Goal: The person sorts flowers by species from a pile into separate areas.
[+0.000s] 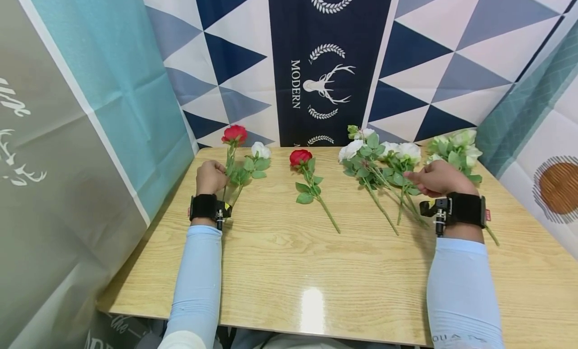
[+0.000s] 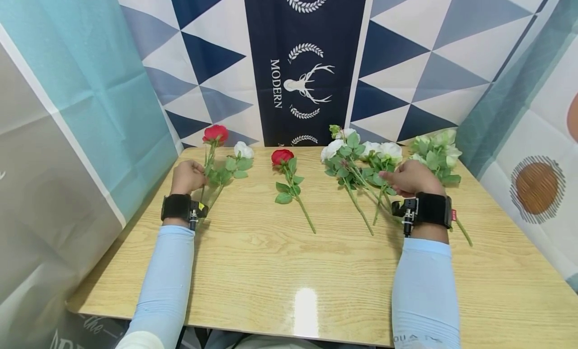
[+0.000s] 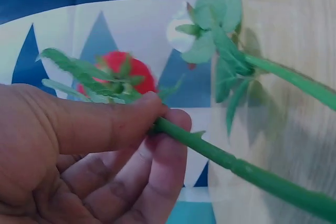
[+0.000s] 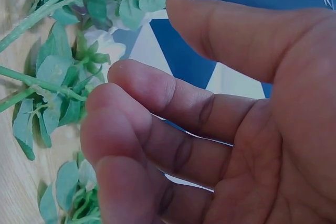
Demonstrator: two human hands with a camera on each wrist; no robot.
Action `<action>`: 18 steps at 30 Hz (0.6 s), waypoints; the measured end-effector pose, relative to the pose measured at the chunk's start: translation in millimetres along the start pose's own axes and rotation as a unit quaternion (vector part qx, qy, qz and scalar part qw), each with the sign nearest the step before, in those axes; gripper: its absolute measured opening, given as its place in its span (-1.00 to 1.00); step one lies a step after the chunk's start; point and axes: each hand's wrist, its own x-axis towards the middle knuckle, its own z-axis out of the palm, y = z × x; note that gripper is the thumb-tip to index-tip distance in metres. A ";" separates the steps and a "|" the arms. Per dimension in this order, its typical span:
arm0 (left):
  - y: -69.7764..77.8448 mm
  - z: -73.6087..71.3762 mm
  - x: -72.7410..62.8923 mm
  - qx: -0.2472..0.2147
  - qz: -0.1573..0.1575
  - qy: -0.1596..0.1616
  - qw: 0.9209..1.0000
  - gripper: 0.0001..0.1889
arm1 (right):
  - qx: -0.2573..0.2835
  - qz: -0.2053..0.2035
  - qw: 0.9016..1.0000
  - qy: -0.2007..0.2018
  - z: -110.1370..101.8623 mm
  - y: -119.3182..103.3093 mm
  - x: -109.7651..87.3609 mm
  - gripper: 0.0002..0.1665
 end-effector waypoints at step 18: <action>35.0 -19.5 -8.3 -0.163 0.079 -0.027 0.983 -0.54 | -0.029 -0.039 0.998 0.041 -5.9 -24.1 -11.8 -0.24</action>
